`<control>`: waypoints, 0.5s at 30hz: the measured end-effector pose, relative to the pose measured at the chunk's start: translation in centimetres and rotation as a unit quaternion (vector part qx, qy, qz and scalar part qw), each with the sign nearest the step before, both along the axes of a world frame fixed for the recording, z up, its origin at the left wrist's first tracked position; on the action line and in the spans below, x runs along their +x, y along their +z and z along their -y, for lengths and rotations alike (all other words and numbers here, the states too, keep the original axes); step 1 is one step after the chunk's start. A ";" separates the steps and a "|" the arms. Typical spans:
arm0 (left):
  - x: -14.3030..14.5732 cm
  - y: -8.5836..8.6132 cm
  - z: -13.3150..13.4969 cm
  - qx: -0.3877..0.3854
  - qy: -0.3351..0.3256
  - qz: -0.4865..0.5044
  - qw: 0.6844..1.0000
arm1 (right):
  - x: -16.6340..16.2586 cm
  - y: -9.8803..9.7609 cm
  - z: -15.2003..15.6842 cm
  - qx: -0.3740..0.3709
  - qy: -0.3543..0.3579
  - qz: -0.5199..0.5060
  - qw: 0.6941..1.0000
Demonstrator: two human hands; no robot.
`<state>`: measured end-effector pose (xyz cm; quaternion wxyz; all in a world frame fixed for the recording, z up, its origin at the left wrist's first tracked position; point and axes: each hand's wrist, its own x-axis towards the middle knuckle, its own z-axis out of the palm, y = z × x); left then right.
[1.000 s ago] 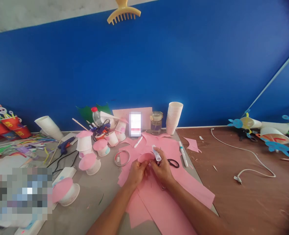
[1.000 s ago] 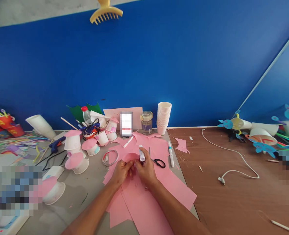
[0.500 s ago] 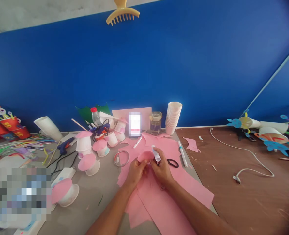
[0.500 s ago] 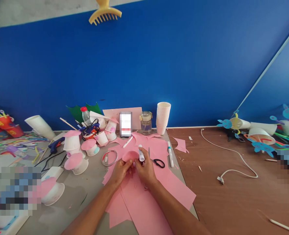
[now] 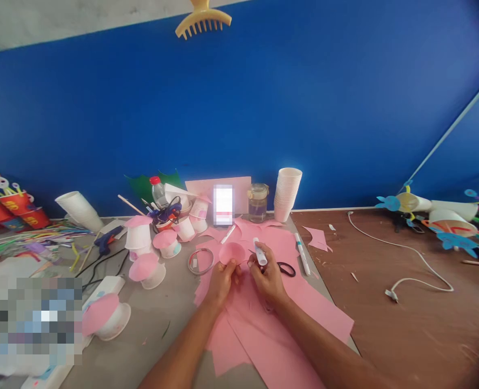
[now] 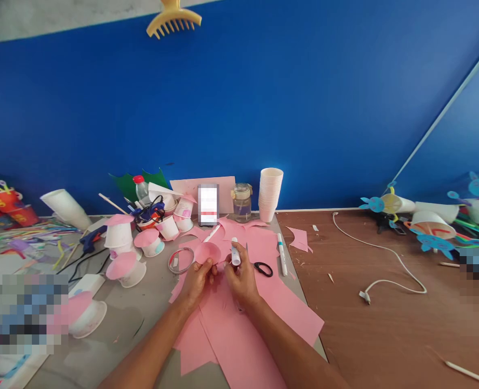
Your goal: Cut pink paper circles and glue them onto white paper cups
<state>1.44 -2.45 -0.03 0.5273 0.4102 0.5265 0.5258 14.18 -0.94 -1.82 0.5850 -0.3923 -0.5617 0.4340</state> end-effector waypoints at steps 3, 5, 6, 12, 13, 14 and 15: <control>0.0 -0.3 -0.1 -0.006 0.008 0.050 0.999 | 0.0 0.1 0.0 -0.007 -0.003 -0.002 1.000; 0.0 -0.5 -0.2 -0.011 0.010 0.114 0.993 | 0.0 0.2 0.0 -0.011 -0.004 -0.007 1.000; 0.0 -0.6 -0.2 -0.014 0.008 0.151 0.988 | 0.0 0.3 0.1 -0.011 -0.004 -0.009 1.000; -0.3 -0.3 -0.4 -0.056 -0.053 0.319 0.945 | -0.1 -0.1 0.0 -0.011 0.003 -0.013 1.000; -0.4 -0.2 -0.4 -0.057 -0.068 0.344 0.935 | -0.1 -0.2 -0.1 -0.011 0.004 -0.014 1.000; -0.5 -0.1 -0.3 -0.056 -0.085 0.369 0.924 | -0.1 -0.2 -0.1 -0.011 0.003 -0.014 1.000; -0.6 -0.1 -0.3 -0.056 -0.103 0.392 0.912 | -0.1 -0.1 -0.1 -0.010 0.001 -0.013 1.000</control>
